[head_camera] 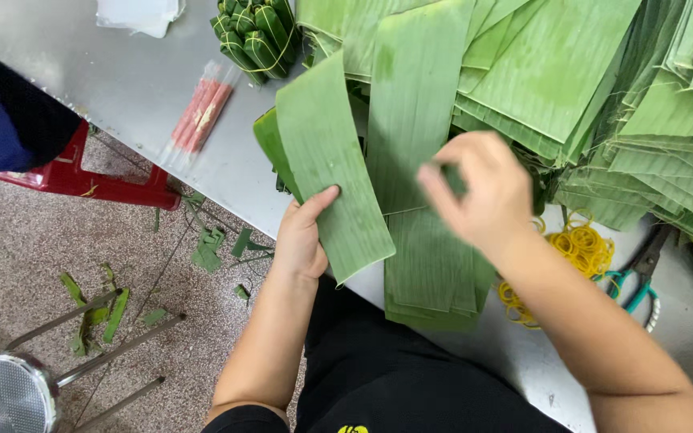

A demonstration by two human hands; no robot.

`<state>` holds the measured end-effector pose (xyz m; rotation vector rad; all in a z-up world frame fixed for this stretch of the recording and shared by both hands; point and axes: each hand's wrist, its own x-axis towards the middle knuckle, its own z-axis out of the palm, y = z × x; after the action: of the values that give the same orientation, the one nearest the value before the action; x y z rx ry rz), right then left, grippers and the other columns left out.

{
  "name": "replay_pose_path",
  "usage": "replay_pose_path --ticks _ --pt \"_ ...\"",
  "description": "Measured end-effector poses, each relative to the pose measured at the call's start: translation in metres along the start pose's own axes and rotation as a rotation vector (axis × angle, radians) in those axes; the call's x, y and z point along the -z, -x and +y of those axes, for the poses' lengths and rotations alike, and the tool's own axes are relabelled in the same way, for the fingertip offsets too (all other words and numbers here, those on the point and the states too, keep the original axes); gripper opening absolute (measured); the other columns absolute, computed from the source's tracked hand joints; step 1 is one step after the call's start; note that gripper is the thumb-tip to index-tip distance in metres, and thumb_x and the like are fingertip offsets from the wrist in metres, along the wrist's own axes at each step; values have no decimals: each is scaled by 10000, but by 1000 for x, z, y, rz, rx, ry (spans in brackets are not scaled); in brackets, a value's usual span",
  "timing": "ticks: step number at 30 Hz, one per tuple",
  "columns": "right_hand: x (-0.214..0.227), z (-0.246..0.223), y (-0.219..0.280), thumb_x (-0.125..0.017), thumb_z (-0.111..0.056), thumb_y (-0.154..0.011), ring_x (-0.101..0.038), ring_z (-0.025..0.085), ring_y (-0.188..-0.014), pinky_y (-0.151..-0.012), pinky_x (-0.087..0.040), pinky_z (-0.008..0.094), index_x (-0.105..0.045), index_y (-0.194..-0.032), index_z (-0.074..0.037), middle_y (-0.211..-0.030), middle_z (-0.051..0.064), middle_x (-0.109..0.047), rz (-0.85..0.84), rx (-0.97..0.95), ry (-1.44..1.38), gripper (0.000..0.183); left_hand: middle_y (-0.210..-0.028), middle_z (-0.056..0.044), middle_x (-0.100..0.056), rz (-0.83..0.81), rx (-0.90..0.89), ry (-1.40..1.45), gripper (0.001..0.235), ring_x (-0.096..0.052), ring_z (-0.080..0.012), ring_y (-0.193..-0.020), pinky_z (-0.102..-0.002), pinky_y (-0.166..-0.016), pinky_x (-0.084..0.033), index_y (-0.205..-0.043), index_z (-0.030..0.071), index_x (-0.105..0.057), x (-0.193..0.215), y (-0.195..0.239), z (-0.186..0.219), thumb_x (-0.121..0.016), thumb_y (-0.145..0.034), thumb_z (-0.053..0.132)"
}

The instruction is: The person wraps small pink cylindrical items in banana leaves, folds the leaves tightly, and secures each bundle with a yellow rubber band. The wrapped items are placed in a row on the table.

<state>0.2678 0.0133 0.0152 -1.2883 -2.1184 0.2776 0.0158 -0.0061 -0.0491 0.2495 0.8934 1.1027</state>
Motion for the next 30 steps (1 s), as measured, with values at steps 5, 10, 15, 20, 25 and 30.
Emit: replay_pose_path --ticks 5,10,15,20,25,30 --pt "-22 15 13 -796 -370 -894 -691 257 -656 -624 -540 405 -570 -1330 22 -945 104 -736 -153 -531 26 628 -1191 -131 -705 81 -49 -67 360 -706 -236 -1036 -408 -920 -574 -1269 -18 -629 6 1 -8 -681 -964 167" --pt "-25 13 36 -652 -173 -988 -565 108 -680 -613 -491 304 -665 -1299 -57 -838 7 -660 -157 -722 -744 332 -1196 -112 -730 -67 -231 -234 298 -683 -200 -1074 -369 -977 -547 -1226 -22 -684 0 14 -18 -732 -987 148" --pt "-11 2 79 -559 -160 -1041 -616 81 -941 -833 -520 262 -672 -1177 -15 -1008 -16 -674 -275 -521 -973 228 -1165 -102 -742 -121 -30 -189 269 -670 -198 -1063 -383 -980 -530 -1200 -16 -701 -35 24 -25 -734 -970 118" --pt "-11 -1 103 -643 -135 -1055 -497 222 -861 -809 -459 385 -631 -1224 118 -994 146 -578 -124 -943 -1066 305 -1218 17 -664 -248 -224 -564 496 -619 -72 -1134 -281 -1008 -504 -1333 79 -525 -61 36 -29 -723 -887 167" --pt "-6 -4 105 -591 -175 -982 -633 130 -1094 -970 -489 325 -612 -1311 19 -1195 44 -704 -118 -993 -1417 383 -1214 -136 -737 -352 15 -483 360 -680 -163 -1063 -320 -936 -570 -1338 -108 -657 -51 36 -43 -707 -1049 101" --pt "11 2 120 -680 -157 -842 -632 184 -803 -732 -508 368 -708 -1124 -101 -914 27 -692 -25 -843 -1940 290 -1205 -117 -707 -234 -261 -400 295 -681 -179 -1035 -322 -912 -575 -1325 -53 -606 -28 26 -51 -661 -1077 97"
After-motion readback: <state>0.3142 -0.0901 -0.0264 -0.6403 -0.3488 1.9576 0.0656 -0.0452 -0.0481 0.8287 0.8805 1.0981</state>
